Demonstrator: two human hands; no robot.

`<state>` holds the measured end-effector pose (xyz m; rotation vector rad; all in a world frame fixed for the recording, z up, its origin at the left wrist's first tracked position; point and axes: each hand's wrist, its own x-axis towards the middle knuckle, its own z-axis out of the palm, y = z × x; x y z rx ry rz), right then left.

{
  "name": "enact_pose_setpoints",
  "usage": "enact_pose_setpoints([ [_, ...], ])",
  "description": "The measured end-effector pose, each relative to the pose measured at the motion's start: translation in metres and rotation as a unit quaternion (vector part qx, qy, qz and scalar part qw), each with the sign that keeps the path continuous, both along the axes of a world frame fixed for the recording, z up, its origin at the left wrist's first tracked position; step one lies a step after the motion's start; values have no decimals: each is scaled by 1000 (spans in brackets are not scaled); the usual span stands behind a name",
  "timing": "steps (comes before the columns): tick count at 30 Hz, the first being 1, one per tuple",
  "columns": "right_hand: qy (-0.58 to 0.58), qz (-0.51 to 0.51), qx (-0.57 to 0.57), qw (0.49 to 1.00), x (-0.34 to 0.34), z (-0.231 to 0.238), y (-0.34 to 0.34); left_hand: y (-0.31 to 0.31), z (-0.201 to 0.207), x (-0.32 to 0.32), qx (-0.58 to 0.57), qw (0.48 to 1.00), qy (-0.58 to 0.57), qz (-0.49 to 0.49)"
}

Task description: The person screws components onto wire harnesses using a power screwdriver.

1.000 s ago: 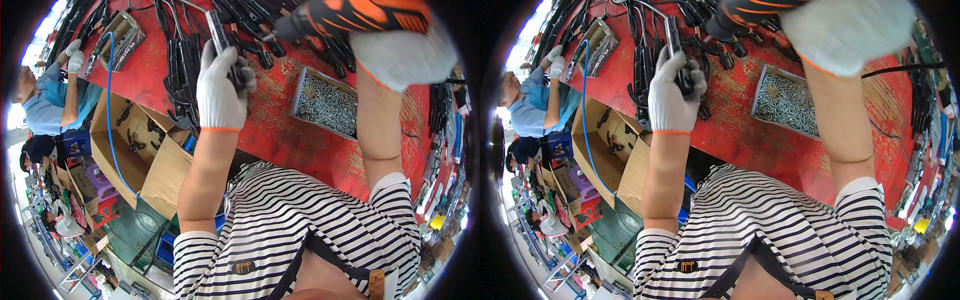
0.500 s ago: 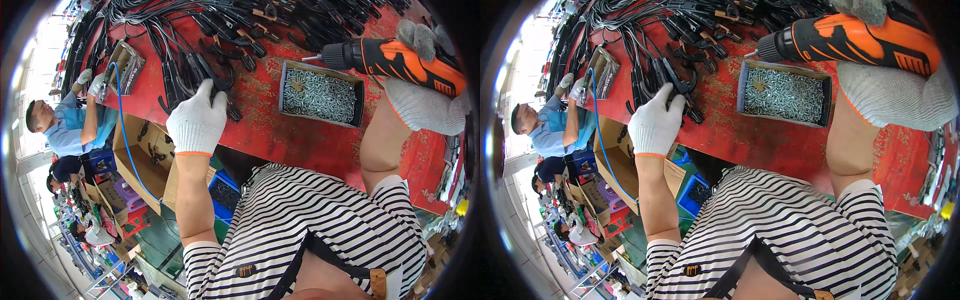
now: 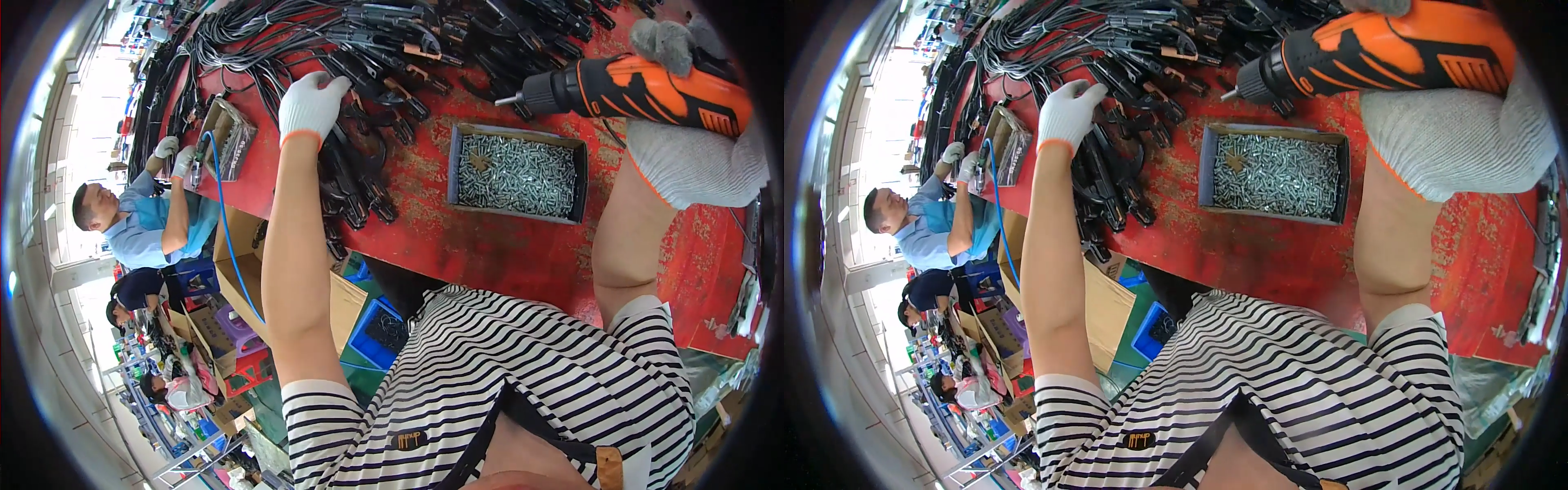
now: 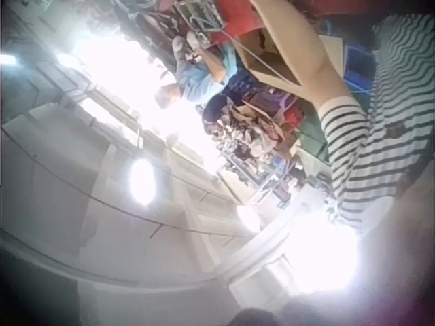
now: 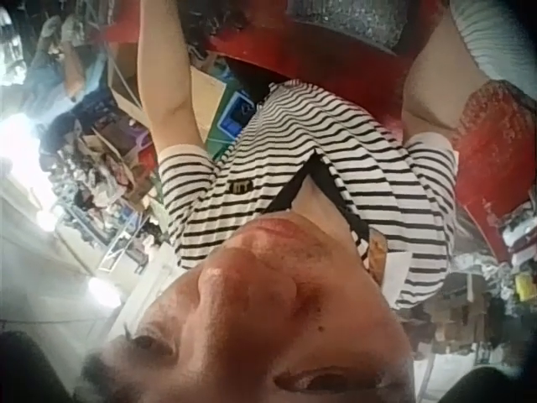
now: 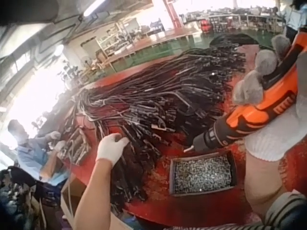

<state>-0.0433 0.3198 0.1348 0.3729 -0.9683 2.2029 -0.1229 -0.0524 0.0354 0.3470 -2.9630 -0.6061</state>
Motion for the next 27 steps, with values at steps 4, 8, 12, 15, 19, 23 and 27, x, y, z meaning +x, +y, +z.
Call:
enact_pose_setpoints([
  [4, 22, 28, -26, 999, 2, 8, 4, -37, -41, -63, 142, 979, -92, 114],
  [8, 31, 39, -40, 998, -3, 5, 20, -20, -58, -84, 56, 987, -103, 108],
  [12, 38, 72, -64, 995, -11, 0, 28, -35, -55, -89, 27, 980, -65, 185],
  [15, 32, 81, -69, 994, -16, -11, 36, 2, -31, -91, -53, 991, -109, 65],
  [19, 28, 122, -86, 988, -18, -20, 43, 16, -18, -98, -115, 974, -190, 45],
  [23, 29, 162, -97, 982, -27, -26, 52, 36, -12, -97, 13, 969, -235, 68],
  [27, 38, 219, -115, 968, -38, -36, 57, 9, -25, -79, 166, 961, -170, 144],
])
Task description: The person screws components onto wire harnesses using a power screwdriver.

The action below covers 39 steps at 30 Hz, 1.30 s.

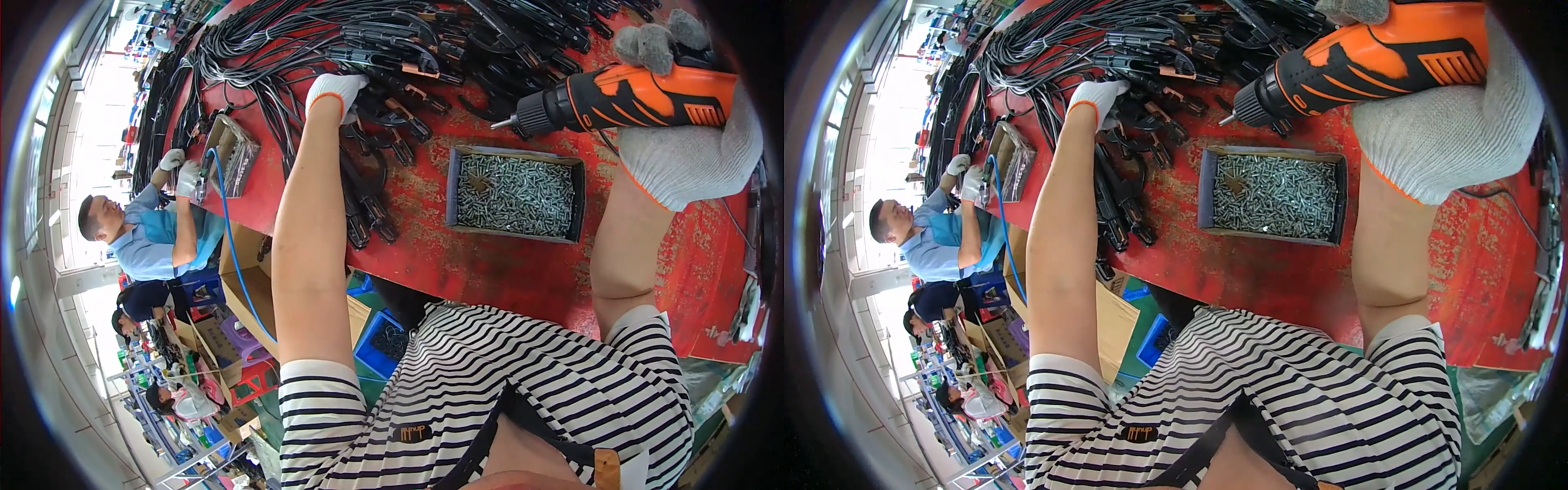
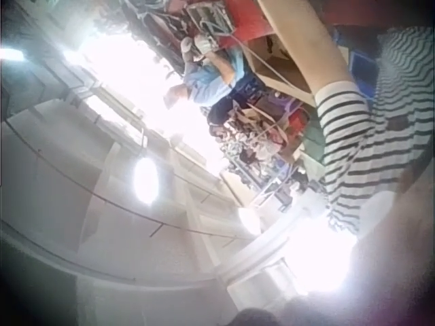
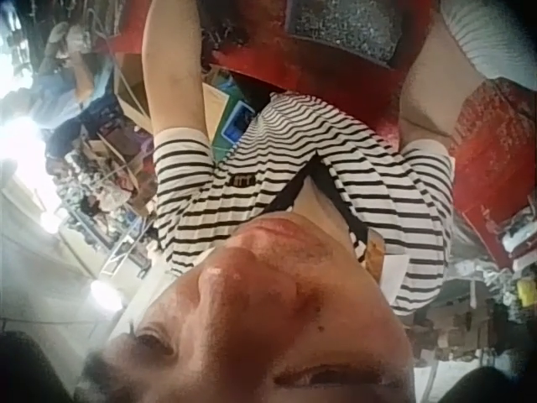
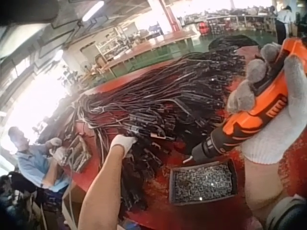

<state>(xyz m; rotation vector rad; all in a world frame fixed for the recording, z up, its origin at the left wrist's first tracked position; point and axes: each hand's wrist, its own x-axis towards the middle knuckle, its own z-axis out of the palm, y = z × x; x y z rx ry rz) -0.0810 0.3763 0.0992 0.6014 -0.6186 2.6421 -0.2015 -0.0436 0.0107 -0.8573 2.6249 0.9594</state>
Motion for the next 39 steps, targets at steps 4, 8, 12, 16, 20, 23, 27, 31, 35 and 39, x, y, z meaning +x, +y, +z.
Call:
enact_pose_setpoints([
  [4, 14, 8, 11, 1000, 1, 6, -8, 22, 10, 22, -33, 998, 26, -45],
  [8, 31, -1, 33, 999, 1, 10, -9, 60, 27, 47, -224, 935, -24, -275],
  [12, 46, -17, 46, 998, 6, 13, -8, 66, 34, 82, -266, 869, 6, -417],
  [16, 64, -22, 56, 996, 11, 18, -13, 45, 18, 71, -219, 878, 124, -406],
  [20, 70, -27, 72, 995, 14, 16, -13, 89, 14, 57, -214, 892, 310, -249],
  [23, 67, 9, 55, 996, 10, 14, -10, 128, 10, 66, -221, 935, 211, -181],
  [27, 60, 14, 48, 997, 6, -8, 21, 144, -26, 85, -134, 945, 271, -125],
  [31, 45, 20, 48, 998, -7, -33, 49, 179, -26, 90, -23, 955, 293, -20],
  [35, 47, 43, 52, 997, -8, -23, 21, 202, -19, 66, 28, 948, 317, 12],
  [39, 57, 56, 57, 995, -4, -12, 11, 173, 6, 75, 7, 974, 202, -101],
])
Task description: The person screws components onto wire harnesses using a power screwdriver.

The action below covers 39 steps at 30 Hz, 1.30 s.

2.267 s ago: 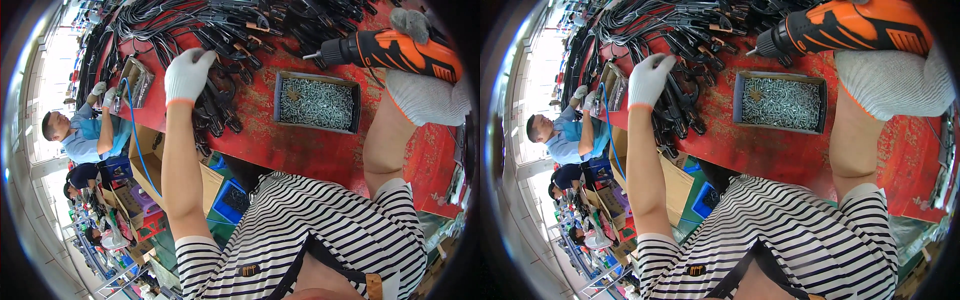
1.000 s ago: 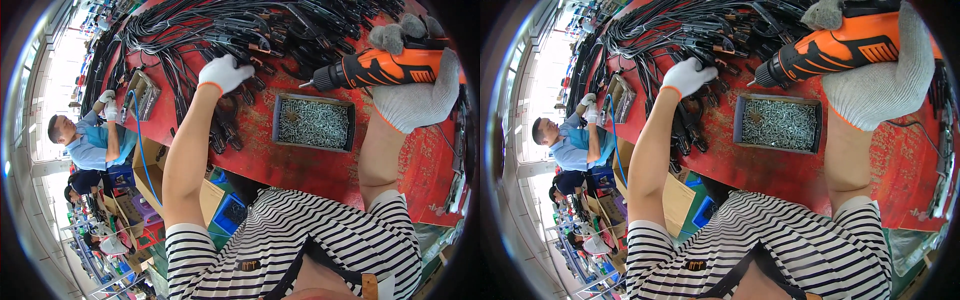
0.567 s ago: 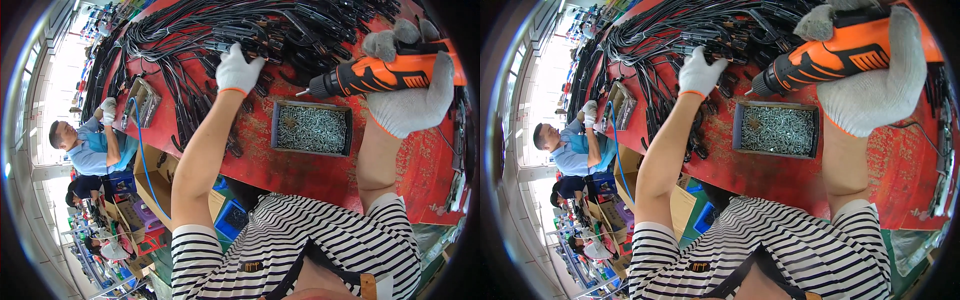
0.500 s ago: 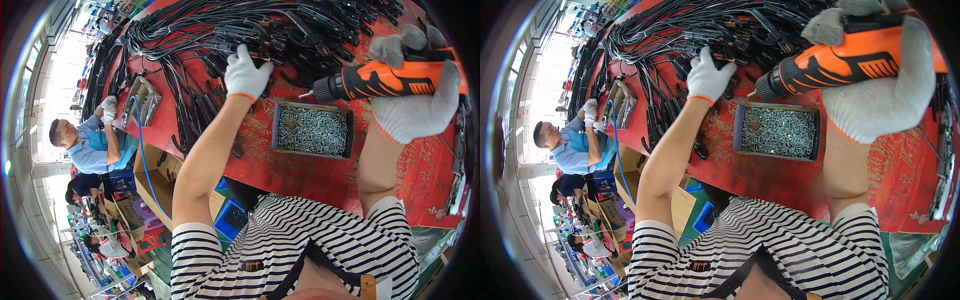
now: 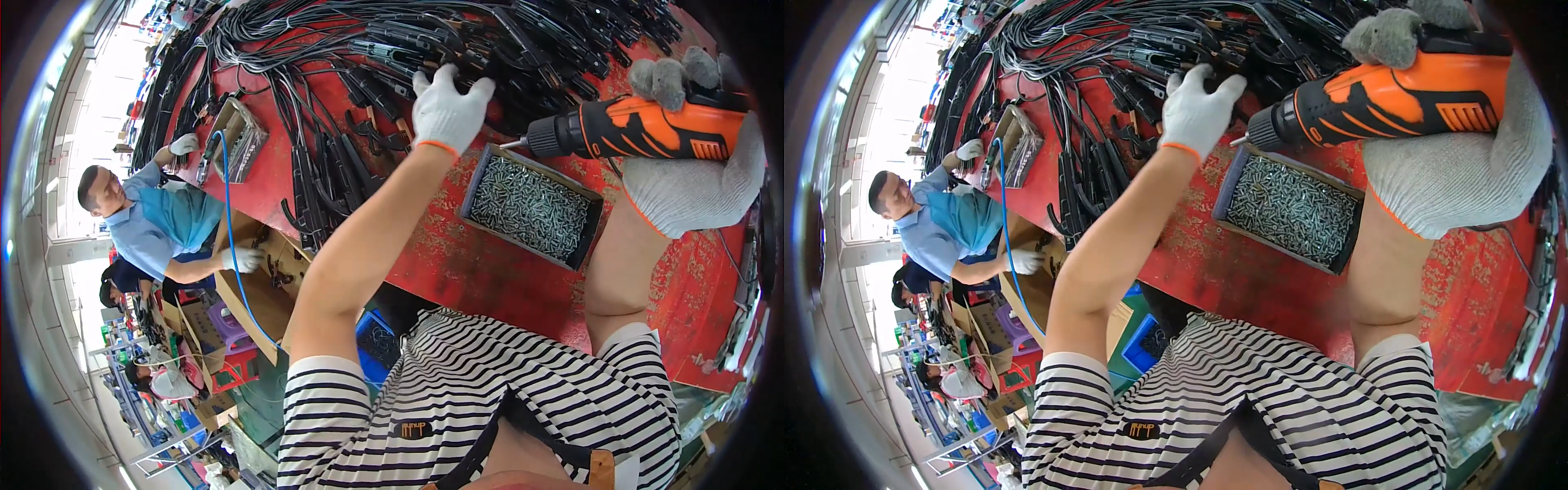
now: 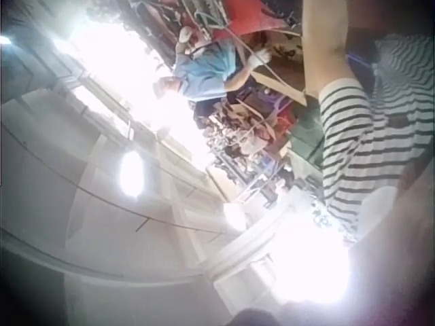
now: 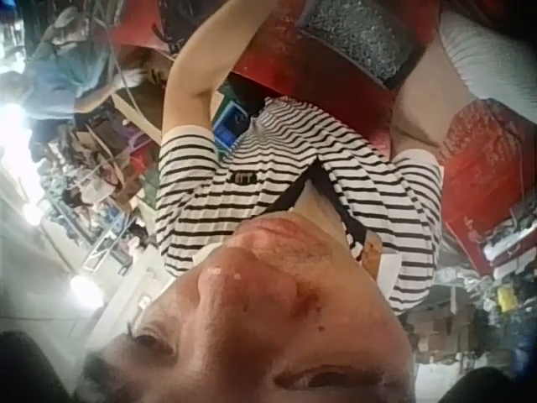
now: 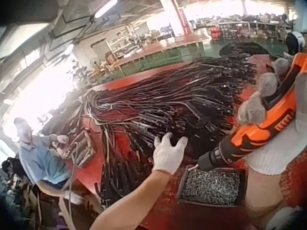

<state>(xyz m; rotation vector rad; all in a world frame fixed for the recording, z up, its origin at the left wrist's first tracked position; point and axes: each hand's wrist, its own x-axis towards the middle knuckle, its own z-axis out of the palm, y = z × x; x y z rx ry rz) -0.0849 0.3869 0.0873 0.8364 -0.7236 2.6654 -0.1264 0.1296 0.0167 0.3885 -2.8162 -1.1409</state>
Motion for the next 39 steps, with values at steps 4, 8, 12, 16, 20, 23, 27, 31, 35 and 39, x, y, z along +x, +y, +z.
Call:
enact_pose_setpoints([
  [4, 3, -6, -1, 1000, 7, 13, -21, -80, 10, -9, -100, 994, 52, -1],
  [8, 10, 2, -7, 1000, 14, 28, -45, -142, -3, -26, -229, 969, -86, 29],
  [12, 12, -2, -3, 1000, 9, 28, -42, -111, 0, -40, -262, 951, -137, 95],
  [16, 5, 0, 0, 1000, 12, 32, -45, -114, 3, -44, -247, 951, -144, 121],
  [20, -10, -11, 15, 1000, 16, 35, -49, -99, -8, -55, -225, 956, -135, 134],
  [23, -34, -50, 44, 997, 21, 32, -61, -126, -17, -56, -124, 965, -145, 179],
  [27, -33, 13, 42, 999, 31, 32, -76, -189, -11, -51, 419, 890, -133, 121],
  [31, -171, 87, 55, 980, 28, 22, -89, -194, 56, -29, 583, 798, -123, 94],
  [35, -330, 222, 174, 901, 22, 6, -130, -197, 63, -14, 632, 768, -10, 106],
  [39, -402, 306, 214, 836, 24, -18, -170, -191, 50, -9, 658, 740, 0, 140],
])
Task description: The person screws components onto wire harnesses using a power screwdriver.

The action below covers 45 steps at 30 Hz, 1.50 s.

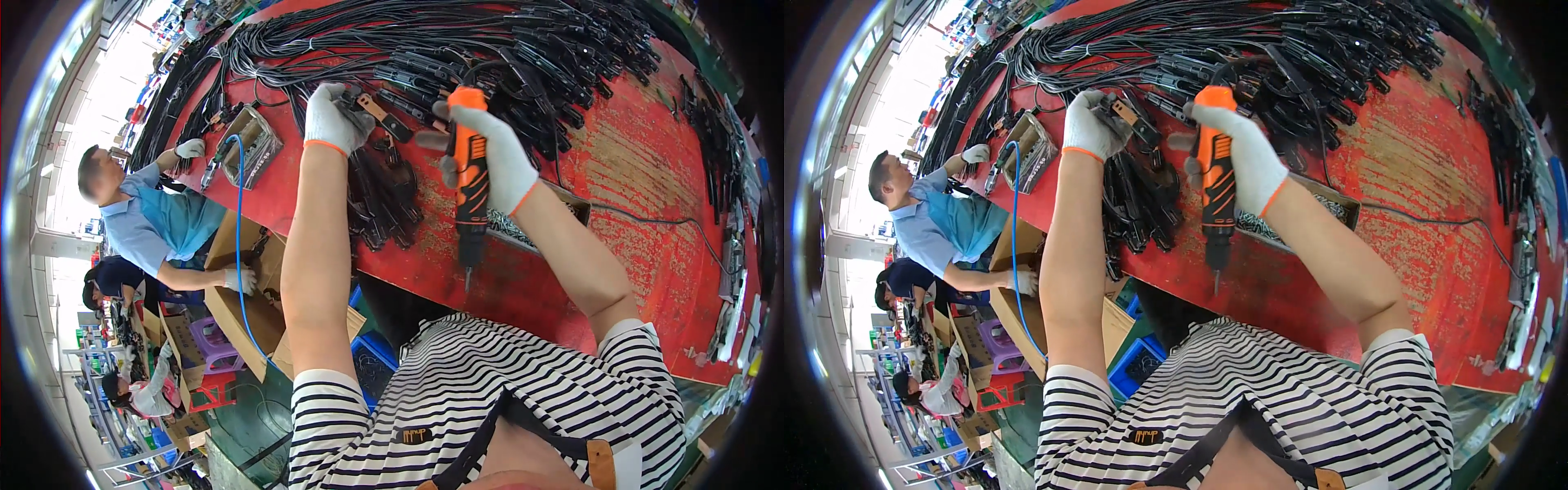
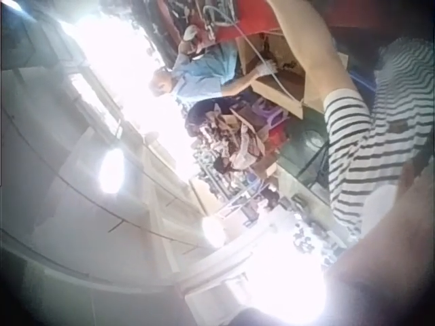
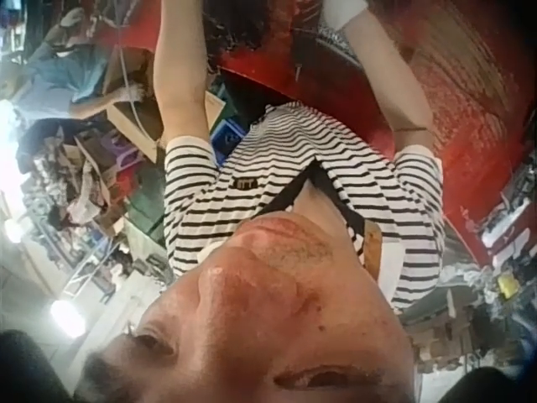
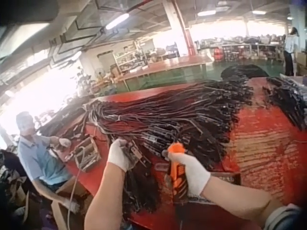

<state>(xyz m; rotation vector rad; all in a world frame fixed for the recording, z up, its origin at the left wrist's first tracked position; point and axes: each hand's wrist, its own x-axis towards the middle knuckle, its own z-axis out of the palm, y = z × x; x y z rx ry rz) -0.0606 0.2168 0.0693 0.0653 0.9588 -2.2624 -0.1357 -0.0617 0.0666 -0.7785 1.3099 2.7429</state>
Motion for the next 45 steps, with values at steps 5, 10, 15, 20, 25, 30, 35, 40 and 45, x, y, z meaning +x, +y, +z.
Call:
enact_pose_setpoints([
  [5, -36, 74, -65, 994, 10, -4, -31, -2, -17, 5, 13, 1000, 10, 4],
  [10, -62, 8, -91, 994, 9, -10, -51, 7, -14, 17, 23, 1000, 14, 3],
  [15, -12, -8, -100, 995, 6, -11, -45, -3, -21, 18, 31, 999, 25, 5],
  [20, 6, 10, -65, 998, 9, -7, -46, 1, -28, 18, 20, 999, 5, 43],
  [25, -7, 17, -54, 998, 11, -4, -42, 13, -26, 28, -19, 1000, 7, -3],
  [30, 3, 10, -27, 1000, 15, -1, -42, 26, -35, 38, -22, 1000, -2, -22],
  [35, -4, 20, -27, 999, 13, -12, -40, 24, -49, 49, -4, 999, -21, -26],
  [40, -21, 38, -38, 998, 12, -13, -39, 32, -53, 58, 51, 997, -1, -62],
  [45, -34, 15, -36, 999, 10, -17, -36, 59, -38, 72, 67, 996, 2, -55],
])
